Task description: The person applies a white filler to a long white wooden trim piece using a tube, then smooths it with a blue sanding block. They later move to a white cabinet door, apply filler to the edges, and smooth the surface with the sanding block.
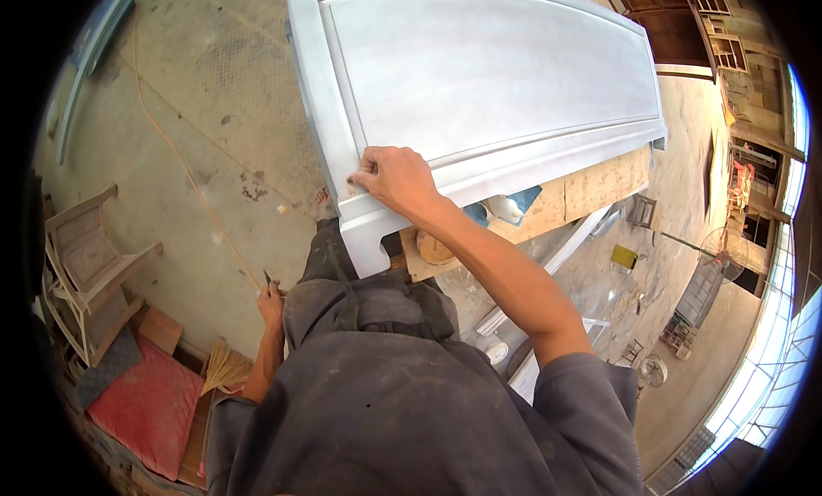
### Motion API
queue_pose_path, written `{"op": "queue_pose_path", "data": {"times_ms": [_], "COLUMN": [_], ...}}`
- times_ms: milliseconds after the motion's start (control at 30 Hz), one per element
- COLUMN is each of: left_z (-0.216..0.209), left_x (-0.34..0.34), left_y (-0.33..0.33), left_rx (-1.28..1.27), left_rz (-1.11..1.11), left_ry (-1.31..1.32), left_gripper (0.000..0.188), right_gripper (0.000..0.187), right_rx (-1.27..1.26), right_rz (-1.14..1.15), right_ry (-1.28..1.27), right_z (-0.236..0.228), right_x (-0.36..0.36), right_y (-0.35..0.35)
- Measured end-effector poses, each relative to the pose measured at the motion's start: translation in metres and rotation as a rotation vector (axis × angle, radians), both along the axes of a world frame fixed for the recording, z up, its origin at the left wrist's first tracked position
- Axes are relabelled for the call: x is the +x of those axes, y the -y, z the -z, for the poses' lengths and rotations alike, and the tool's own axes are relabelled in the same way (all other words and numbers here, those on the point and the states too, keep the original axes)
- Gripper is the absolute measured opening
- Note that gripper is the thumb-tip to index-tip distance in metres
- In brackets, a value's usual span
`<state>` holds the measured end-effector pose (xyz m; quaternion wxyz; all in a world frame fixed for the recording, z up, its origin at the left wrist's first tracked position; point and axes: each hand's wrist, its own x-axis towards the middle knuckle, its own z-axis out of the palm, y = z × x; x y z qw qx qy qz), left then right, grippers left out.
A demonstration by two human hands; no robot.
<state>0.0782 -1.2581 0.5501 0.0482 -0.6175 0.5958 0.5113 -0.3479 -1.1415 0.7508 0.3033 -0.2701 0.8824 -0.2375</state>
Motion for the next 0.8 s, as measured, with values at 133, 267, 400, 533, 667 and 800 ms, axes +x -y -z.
{"op": "queue_pose_path", "data": {"times_ms": [133,267,400,533,667,800], "left_z": [-0.011,-0.01,-0.015,-0.015,-0.015,-0.014], "left_x": [-0.009,-0.008,-0.017,-0.021,-0.023,-0.03], "left_y": [0.002,0.003,0.009,0.016,0.018,0.021], "left_rx": [0.018,0.036,0.055,0.074,0.105,0.1], "left_rz": [0.0,-0.006,-0.041,-0.051,-0.065,-0.044], "left_ry": [-0.007,-0.011,-0.003,-0.016,-0.013,-0.028], "left_gripper": [0.033,0.034,0.035,0.035,0.035,0.034], "right_gripper": [0.031,0.04,0.047,0.051,0.053,0.048], "right_rx": [0.001,0.014,0.029,0.031,0.054,0.142], "right_rz": [-0.058,-0.137,0.049,0.009,-0.069,-0.011], "right_ry": [0.062,-0.052,-0.112,-0.195,-0.219,-0.163], "right_z": [0.0,-0.002,0.002,0.006,-0.001,-0.009], "right_x": [-0.004,0.017,0.016,0.014,0.026,0.019], "right_y": [-0.014,0.006,0.01,-0.005,-0.004,0.003]}}
